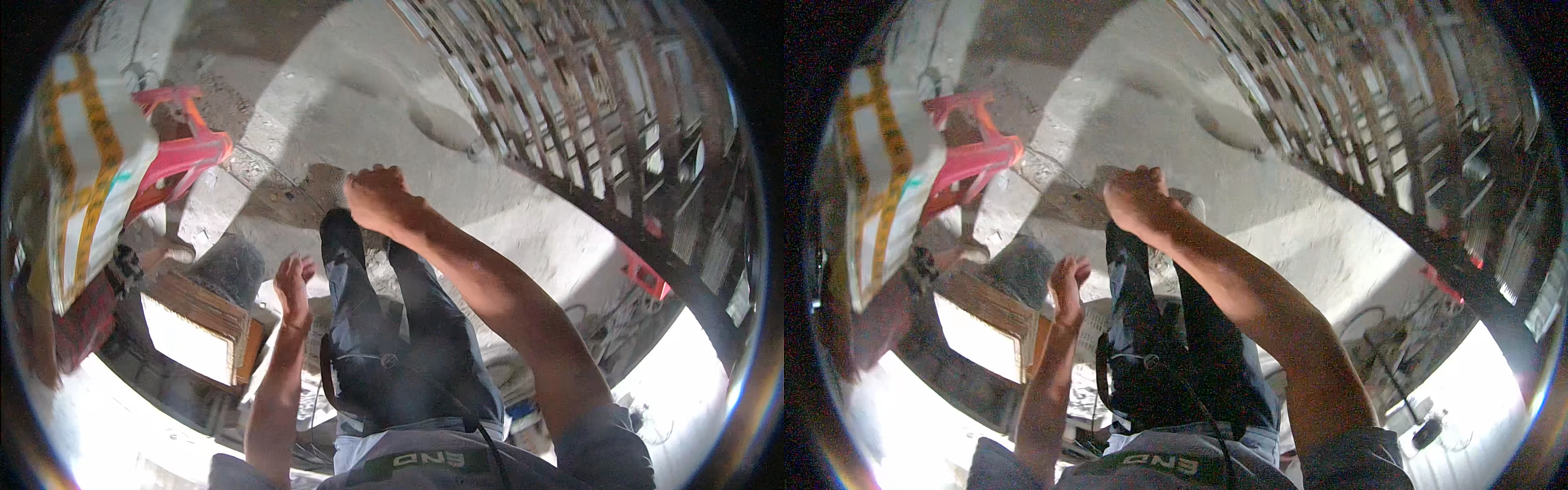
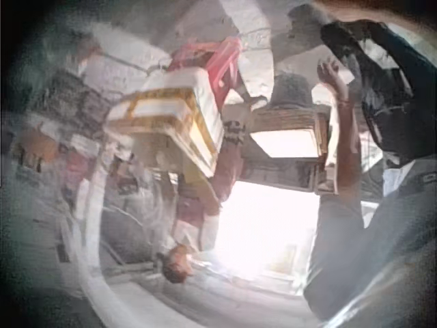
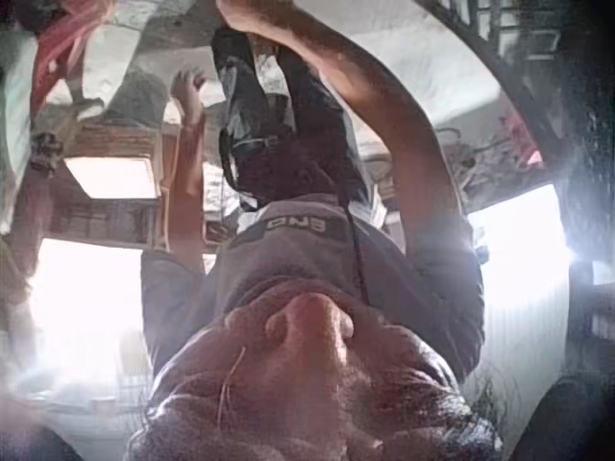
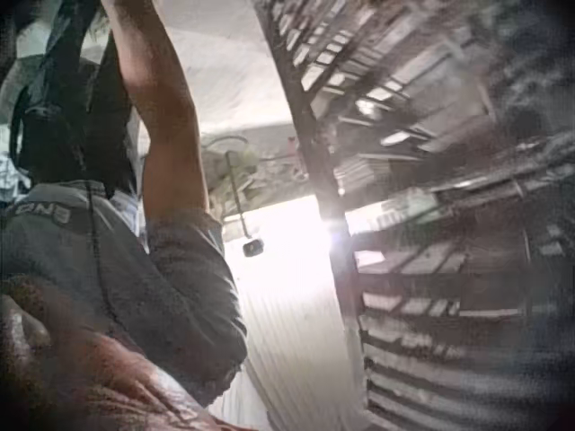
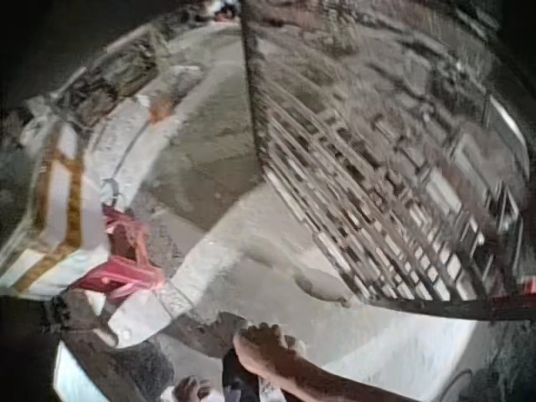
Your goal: The person repeatedly picks up square ceramic tiles from a nearby table and places them onto a multi-tiered metal drying rack. The person handles the tiles one at a time, moving between the table and the rack throughout the clip.
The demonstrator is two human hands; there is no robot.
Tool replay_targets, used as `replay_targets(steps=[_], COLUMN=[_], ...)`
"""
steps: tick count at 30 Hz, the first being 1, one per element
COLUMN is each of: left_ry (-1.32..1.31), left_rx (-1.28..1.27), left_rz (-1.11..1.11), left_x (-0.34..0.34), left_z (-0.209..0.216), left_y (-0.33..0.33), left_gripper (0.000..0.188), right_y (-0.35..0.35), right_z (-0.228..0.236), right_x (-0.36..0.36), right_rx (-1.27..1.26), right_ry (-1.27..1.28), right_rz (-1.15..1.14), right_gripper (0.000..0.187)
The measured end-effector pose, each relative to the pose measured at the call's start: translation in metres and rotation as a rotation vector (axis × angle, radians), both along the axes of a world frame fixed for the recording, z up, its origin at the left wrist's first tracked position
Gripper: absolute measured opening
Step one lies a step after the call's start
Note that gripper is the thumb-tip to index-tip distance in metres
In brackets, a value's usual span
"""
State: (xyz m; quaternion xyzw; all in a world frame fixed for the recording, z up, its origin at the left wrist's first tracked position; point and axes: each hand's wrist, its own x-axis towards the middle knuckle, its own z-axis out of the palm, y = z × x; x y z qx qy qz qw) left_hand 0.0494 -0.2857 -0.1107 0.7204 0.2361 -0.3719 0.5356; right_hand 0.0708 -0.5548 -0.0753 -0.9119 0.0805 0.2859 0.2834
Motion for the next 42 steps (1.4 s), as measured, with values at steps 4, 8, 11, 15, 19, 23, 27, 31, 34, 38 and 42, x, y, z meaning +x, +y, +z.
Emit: replay_targets(steps=[4,8,11,15,19,23,27,31,34,38,42], left_ry=[-0.083,-0.177,-0.177,-0.184,-0.183,-0.218,-0.217,-0.252,-0.186,-0.134,-0.08], left_rx=[-0.157,-0.196,-0.15,-0.148,-0.196,-0.18,-0.159,-0.104,-0.049,-0.045,-0.04], left_rz=[0.34,0.471,0.533,0.661,0.795,0.908,1.046,1.167,1.275,1.393,1.451], left_x=[-0.064,-0.106,-0.124,-0.134,-0.144,-0.159,-0.181,-0.201,-0.207,-0.217,-0.204], left_z=[0.05,0.091,0.113,0.133,0.146,0.163,0.157,0.14,0.132,0.123,0.117], left_y=[0.018,0.029,0.043,0.075,0.126,0.197,0.279,0.35,0.381,0.385,0.367], left_gripper=[0.037,0.041,0.04,0.039,0.035,0.028,0.026,0.027,0.028,0.03,0.033], right_y=[0.054,0.136,0.19,0.254,0.297,0.332,0.377,0.421,0.446,0.484,0.504], right_z=[0.049,0.1,0.126,0.146,0.127,0.123,0.143,0.139,0.107,0.089,0.071], right_x=[0.013,0.025,0.023,0.024,0.03,0.052,0.075,0.106,0.131,0.139,0.149], right_rx=[-0.033,-0.098,-0.083,-0.337,-0.374,-0.478,-0.63,-0.655,-0.381,-0.165,0.071], right_ry=[-0.235,-0.216,-0.226,-0.04,0.046,0.099,0.22,0.218,0.047,-0.125,-0.083], right_rz=[0.306,0.649,0.888,1.159,1.251,1.181,1.245,1.208,0.847,0.704,0.429], right_gripper=[0.012,0.011,0.013,0.019,0.02,0.024,0.026,0.026,0.03,0.036,0.034])
